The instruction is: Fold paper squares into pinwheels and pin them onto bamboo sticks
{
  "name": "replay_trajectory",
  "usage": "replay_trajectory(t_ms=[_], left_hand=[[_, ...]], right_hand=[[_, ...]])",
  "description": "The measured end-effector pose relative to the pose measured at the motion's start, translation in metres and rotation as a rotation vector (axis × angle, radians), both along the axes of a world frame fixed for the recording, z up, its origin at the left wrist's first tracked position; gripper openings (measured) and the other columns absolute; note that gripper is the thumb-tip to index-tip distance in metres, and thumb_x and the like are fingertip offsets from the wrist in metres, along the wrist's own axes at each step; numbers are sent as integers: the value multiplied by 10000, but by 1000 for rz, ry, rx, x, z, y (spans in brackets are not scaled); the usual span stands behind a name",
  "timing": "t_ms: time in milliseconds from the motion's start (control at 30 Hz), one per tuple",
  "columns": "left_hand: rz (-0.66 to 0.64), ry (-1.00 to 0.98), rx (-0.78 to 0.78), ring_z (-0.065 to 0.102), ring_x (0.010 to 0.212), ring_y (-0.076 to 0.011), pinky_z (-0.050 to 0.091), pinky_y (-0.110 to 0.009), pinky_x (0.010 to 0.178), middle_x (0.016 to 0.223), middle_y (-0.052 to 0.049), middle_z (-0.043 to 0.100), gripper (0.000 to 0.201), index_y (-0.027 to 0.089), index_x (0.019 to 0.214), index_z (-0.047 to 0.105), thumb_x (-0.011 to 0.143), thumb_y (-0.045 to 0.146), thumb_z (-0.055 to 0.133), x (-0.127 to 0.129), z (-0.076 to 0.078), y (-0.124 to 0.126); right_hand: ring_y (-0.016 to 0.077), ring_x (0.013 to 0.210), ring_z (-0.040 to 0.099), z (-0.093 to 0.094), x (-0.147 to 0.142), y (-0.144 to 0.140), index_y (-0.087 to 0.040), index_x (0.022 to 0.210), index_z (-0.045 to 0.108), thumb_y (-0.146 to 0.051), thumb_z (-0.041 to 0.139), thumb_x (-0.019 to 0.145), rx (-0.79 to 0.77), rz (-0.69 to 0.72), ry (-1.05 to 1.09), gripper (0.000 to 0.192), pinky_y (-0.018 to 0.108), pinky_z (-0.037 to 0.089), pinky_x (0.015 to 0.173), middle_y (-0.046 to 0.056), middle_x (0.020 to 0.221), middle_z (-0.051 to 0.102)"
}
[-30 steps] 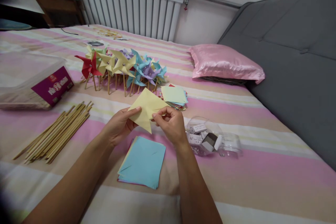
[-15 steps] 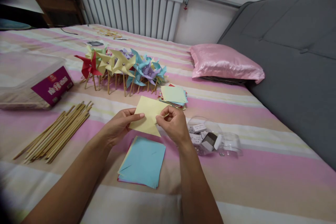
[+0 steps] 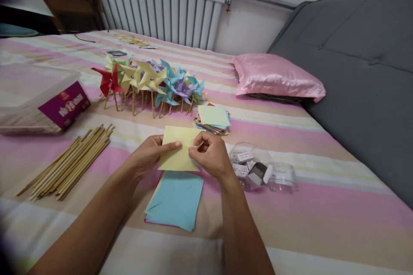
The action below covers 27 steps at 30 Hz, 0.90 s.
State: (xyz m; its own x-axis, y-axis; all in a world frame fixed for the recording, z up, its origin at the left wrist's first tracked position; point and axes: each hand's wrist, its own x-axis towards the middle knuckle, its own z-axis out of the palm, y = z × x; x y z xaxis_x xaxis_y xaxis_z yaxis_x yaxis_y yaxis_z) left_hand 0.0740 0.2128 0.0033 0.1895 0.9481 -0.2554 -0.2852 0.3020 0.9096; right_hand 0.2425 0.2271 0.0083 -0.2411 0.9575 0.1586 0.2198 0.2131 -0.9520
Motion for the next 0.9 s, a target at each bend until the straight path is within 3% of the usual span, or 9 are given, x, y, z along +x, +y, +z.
replay_trajectory(t_ms=[267, 467, 567, 667, 900], left_hand=[[16, -2, 33, 634, 642, -190, 473, -278, 590, 778, -109, 706, 319, 86, 864, 691, 604, 254, 764, 1, -2, 0], [115, -30, 77, 633, 652, -180, 473, -269, 602, 806, -105, 713, 342, 90, 885, 693, 589, 240, 774, 4, -5, 1], [168, -54, 112, 631, 652, -174, 475, -270, 613, 838, -109, 715, 325, 90, 862, 696, 586, 241, 775, 6, -4, 1], [197, -78, 147, 640, 689, -188, 480, -282, 639, 864, -110, 716, 334, 98, 871, 697, 585, 252, 774, 8, -4, 1], [193, -90, 164, 644, 716, -195, 477, -286, 650, 907, -114, 714, 351, 111, 880, 703, 557, 221, 782, 10, -3, 0]], right_hand=[[85, 527, 488, 0, -1, 0, -168, 629, 491, -179, 622, 635, 19, 5, 3, 132, 194, 377, 489, -32, 601, 512], [109, 572, 585, -2, -5, -1, -166, 756, 558, -272, 657, 681, 52, -63, 48, 163, 214, 451, 515, 17, 765, 605], [140, 620, 637, -2, -7, -2, -197, 965, 568, -308, 676, 686, 59, -88, 109, 320, 229, 496, 533, 21, 799, 630], [159, 644, 660, -1, -9, -3, -243, 1172, 470, -295, 680, 690, 47, -80, 175, 528, 249, 525, 556, 21, 812, 653], [152, 619, 646, 2, -11, -3, -254, 1270, 332, -265, 668, 695, 39, -106, 217, 666, 266, 535, 580, 7, 785, 643]])
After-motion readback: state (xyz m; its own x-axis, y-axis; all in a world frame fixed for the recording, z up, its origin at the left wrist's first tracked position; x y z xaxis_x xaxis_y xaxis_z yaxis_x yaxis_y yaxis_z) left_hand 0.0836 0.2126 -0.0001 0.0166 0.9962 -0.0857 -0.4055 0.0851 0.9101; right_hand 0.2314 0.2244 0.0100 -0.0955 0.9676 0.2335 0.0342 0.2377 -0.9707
